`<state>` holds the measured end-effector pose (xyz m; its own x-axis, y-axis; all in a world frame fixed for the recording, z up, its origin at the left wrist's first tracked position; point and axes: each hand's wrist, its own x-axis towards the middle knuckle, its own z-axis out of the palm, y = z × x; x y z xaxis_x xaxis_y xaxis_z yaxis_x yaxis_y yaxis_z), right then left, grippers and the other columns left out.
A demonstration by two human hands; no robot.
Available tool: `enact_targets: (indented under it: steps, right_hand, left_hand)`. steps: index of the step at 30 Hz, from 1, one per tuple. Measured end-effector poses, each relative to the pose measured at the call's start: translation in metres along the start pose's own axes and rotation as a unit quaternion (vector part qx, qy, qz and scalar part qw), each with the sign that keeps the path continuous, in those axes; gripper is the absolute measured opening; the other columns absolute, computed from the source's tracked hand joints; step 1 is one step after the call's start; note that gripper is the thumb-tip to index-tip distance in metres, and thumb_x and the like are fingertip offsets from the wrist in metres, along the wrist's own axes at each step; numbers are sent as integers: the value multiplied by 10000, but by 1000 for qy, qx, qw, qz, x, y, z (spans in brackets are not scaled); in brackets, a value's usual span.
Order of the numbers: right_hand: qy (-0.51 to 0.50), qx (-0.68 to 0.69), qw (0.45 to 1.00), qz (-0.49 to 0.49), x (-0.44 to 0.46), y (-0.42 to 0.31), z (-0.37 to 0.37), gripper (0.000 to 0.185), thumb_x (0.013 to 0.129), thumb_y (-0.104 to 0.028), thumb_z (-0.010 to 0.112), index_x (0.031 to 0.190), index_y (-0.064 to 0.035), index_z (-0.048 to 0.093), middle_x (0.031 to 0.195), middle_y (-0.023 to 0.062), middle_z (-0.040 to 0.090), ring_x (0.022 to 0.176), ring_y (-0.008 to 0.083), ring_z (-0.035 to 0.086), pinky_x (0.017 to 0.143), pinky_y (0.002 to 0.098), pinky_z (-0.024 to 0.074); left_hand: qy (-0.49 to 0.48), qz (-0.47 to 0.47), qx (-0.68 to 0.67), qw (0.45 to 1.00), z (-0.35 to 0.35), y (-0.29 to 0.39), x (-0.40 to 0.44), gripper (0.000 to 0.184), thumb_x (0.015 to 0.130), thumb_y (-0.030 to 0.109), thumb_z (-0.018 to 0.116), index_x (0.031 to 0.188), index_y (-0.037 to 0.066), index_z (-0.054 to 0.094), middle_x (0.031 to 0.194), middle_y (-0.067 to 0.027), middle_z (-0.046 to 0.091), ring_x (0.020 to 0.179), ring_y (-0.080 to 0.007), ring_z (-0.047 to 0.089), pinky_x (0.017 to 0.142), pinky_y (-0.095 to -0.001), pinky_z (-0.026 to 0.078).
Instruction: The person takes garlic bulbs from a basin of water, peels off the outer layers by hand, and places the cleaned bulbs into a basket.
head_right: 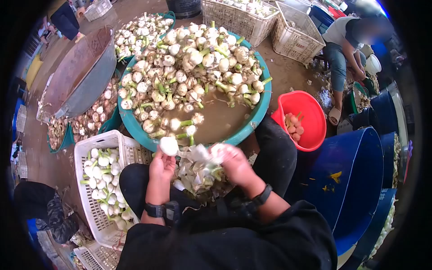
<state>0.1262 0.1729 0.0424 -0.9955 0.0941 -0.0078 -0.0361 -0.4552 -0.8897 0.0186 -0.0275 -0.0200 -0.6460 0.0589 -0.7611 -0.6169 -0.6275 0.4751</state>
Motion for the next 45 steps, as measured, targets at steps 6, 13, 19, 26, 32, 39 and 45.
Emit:
enact_targets:
  steps: [6, 13, 19, 26, 32, 39, 45]
  right_hand:
    - [153, 355, 922, -18, 25, -26, -10, 307, 848, -264, 365, 962, -55, 558, 952, 88, 603, 866, 263, 581, 710, 389, 470]
    - [-76, -511, 856, 22, 41, 4, 39, 165, 812, -160, 554, 745, -12, 586, 666, 159, 576, 616, 324, 557, 578, 358, 452]
    - [-3, -472, 879, -70, 71, -7, 70, 197, 756, -185, 576, 676, -7, 556, 621, 163, 564, 588, 333, 560, 553, 390, 453]
    - [-21, -492, 870, -41, 68, 1, 66, 169, 702, -164, 553, 630, -13, 579, 613, 188, 566, 579, 351, 567, 571, 409, 473]
    - [86, -502, 861, 17, 64, 22, 41, 190, 672, -158, 545, 611, 20, 577, 588, 211, 538, 560, 373, 543, 550, 407, 461]
    - [64, -108, 984, 129, 63, 38, -12, 231, 831, -173, 453, 785, 17, 575, 743, 86, 617, 592, 116, 573, 556, 244, 485]
    - [-190, -331, 924, 17, 67, 47, 66, 426, 877, -387, 467, 786, 14, 577, 622, 56, 550, 612, 117, 551, 557, 285, 437]
  left_hand:
    - [-84, -19, -38, 996, -7, 26, -3, 298, 856, 430, 494, 974, 164, 556, 803, 29, 611, 621, -99, 562, 392, -216, 365]
    - [0, 452, 336, 826, 15, 26, -35, 175, 886, 190, 492, 773, 61, 457, 674, -35, 477, 590, -147, 479, 549, -272, 407]
    - [-125, 685, 522, 492, 19, 25, -51, 163, 786, 157, 597, 811, 57, 471, 854, -118, 439, 837, -311, 452, 746, -425, 369]
    - [-105, 694, 522, 485, 19, 18, -48, 157, 772, 139, 607, 835, 58, 489, 893, -127, 438, 886, -334, 446, 799, -450, 363]
    - [12, 572, 376, 729, 20, 12, -43, 176, 887, 185, 498, 857, 14, 474, 819, -73, 480, 752, -182, 508, 671, -330, 431]
    - [47, 230, 36, 971, 24, 43, -46, 389, 851, 477, 479, 826, 88, 469, 706, -25, 560, 597, -114, 549, 555, -270, 472]
    - [-34, 218, 172, 960, -8, 46, -33, 441, 852, 468, 481, 962, 42, 457, 806, -60, 583, 700, -182, 609, 587, -310, 518]
